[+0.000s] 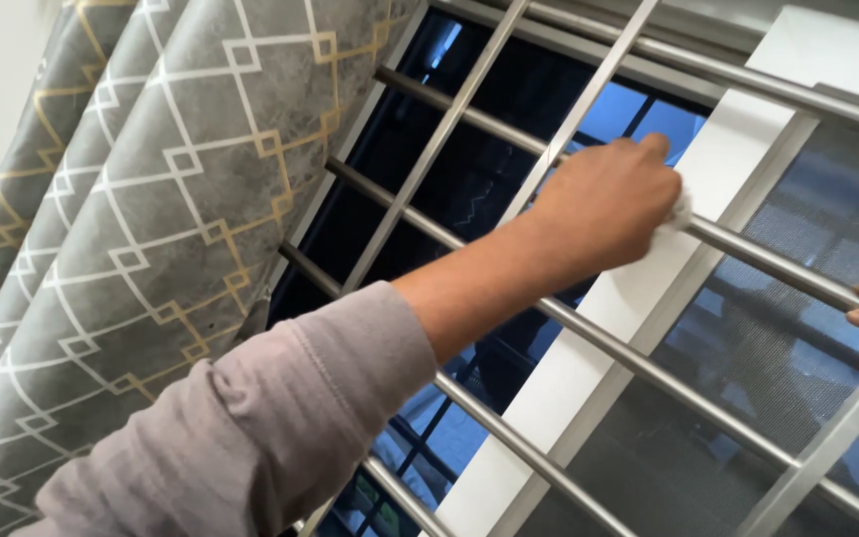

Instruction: The person cleans a metal window grille using a white cloth. They wipe the horizontal and vertical bars of the grille and the adjacent window frame, moving from the lower section upwards.

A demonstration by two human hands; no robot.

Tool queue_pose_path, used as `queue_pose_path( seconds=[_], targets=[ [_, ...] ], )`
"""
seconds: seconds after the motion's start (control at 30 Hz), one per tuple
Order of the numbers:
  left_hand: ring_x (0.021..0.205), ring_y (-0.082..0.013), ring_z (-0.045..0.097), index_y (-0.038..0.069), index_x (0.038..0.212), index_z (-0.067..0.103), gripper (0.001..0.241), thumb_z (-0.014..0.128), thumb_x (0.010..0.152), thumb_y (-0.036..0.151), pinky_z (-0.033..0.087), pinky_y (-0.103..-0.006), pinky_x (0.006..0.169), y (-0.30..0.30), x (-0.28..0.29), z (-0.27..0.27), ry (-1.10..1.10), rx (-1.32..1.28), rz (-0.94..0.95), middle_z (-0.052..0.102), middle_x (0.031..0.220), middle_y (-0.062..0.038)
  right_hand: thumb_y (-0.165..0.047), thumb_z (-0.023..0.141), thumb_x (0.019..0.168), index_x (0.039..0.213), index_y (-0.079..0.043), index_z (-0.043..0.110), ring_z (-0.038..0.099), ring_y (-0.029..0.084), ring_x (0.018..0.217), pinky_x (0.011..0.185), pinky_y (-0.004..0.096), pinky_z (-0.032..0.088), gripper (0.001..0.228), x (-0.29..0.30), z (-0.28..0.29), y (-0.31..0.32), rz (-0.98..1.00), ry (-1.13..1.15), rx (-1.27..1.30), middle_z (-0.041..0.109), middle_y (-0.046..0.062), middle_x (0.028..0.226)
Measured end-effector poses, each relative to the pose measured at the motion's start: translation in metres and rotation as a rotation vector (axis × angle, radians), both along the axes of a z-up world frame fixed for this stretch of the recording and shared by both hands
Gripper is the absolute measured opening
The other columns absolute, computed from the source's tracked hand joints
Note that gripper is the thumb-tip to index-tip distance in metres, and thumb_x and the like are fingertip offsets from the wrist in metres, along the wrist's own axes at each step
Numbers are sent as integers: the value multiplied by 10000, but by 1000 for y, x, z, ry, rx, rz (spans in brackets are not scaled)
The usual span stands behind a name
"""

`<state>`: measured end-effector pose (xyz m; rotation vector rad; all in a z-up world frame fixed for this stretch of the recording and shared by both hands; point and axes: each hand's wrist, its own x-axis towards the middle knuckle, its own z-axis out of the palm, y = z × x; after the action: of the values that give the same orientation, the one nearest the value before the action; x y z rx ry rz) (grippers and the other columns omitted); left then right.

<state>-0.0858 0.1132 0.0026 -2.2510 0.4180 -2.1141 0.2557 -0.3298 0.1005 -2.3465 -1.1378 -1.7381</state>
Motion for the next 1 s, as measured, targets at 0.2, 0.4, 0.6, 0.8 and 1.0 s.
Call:
queue_pose_path(
  seconds=[0.2, 0.4, 0.6, 0.8, 1.0],
  targets=[
    [804, -220, 727, 8, 849, 729, 146, 593, 893, -22, 618, -325, 633, -40, 3, 3, 139, -92, -89, 668, 1076, -188, -146, 635, 1110, 1217, 55, 689, 748, 284, 695, 747, 397, 644, 234, 23, 17, -4, -64, 182, 84, 718, 214, 859],
    [791, -222, 725, 13, 880, 726, 92, 667, 851, 78, 638, -280, 599, -93, 20, 10, -10, 11, -132, 644, 1071, -197, -125, 730, 956, 1106, 25, 745, 720, 243, 784, 999, 393, 531, 213, -82, -6, 41, -53, -124, -55, 737, 173, 883],
    [900, -225, 729, 12, 954, 730, 224, 715, 880, 223, 646, -325, 720, -133, 49, 5, -160, 158, -228, 609, 1070, -139, 16, 735, 877, 1053, 0, 696, 704, 250, 956, 907, 347, 549, 181, -177, -33, 72, 0, -299, -170, 681, 173, 1009],
    [924, -206, 663, -34, 900, 710, 135, 714, 923, 99, 625, -348, 767, -113, 62, 2, -533, 330, -114, 553, 1031, -98, 66, 800, 837, 1148, 58, 637, 675, 275, 894, 791, 329, 560, 351, -211, -43, 96, -21, -418, -160, 650, 217, 1104],
    [974, -206, 594, -20, 1036, 658, 171, 674, 1012, 148, 610, -367, 871, -72, 82, 14, -641, 641, -109, 495, 1102, -56, 18, 716, 1059, 1097, 2, 597, 749, 207, 899, 833, 287, 625, 126, -36, -9, 23, 92, -60, -50, 700, 161, 992]
  ],
)
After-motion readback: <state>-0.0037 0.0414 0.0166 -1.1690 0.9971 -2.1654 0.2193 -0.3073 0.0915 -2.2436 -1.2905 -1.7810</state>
